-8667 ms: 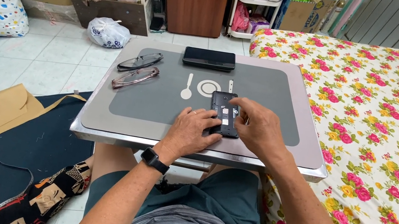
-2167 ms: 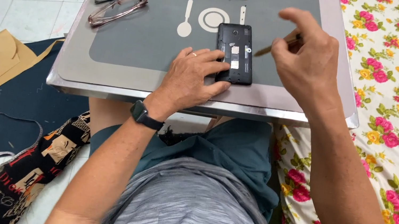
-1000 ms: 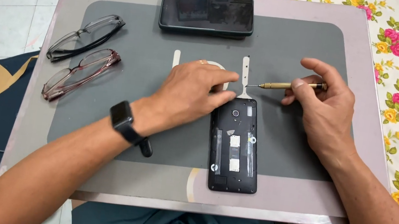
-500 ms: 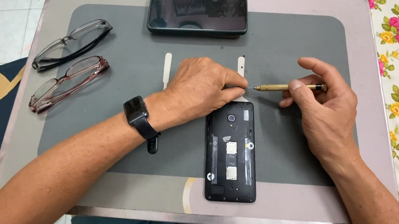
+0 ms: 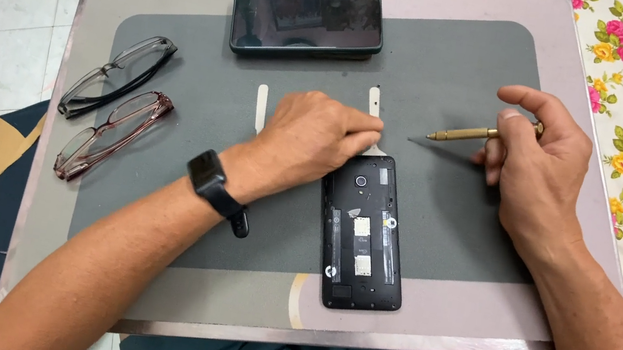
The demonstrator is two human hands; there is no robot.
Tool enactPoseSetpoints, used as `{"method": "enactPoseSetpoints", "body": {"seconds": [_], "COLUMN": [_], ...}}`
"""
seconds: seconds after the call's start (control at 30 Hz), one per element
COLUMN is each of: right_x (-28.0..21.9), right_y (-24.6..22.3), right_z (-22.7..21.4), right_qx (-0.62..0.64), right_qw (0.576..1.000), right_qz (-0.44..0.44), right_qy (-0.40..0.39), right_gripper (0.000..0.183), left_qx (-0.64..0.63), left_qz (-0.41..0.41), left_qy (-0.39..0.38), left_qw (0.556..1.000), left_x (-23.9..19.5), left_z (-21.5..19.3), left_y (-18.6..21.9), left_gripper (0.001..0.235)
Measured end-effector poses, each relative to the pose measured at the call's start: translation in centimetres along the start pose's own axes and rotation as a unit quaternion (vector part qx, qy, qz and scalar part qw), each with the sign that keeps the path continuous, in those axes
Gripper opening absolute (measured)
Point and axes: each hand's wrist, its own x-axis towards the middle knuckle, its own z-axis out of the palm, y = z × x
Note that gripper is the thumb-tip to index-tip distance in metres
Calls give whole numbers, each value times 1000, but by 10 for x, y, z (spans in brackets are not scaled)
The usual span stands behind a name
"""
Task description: The person uses a small screwdriver to work on the back of a disassembled mobile phone placed on a small table. They repeatedly insert the tool into the device, adjust the phone's position, and continue the repair process.
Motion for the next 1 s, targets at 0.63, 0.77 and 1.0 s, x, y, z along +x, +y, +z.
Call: {"method": "enactPoseSetpoints", "body": {"seconds": [0.63,0.77,1.0], "right_x": [21,28,15], "right_y": [20,26,1], "right_z": [-40,-63,-43], "right_qx": [-27,233,254], "right_qw": [999,948,943], "right_qz": [31,205,206], "right_qy": [-15,64,66], "right_gripper": [32,22,23], "left_qx": [75,71,34], "left_qz": [-63,-20,39], "left_qy": [-133,-92,10], "left_qw": [986,993,999], "left_x": [-135,-175,-184], "left_z": [-66,-45,-8], "left_y": [36,67,90], "left_gripper": [45,69,86]}}
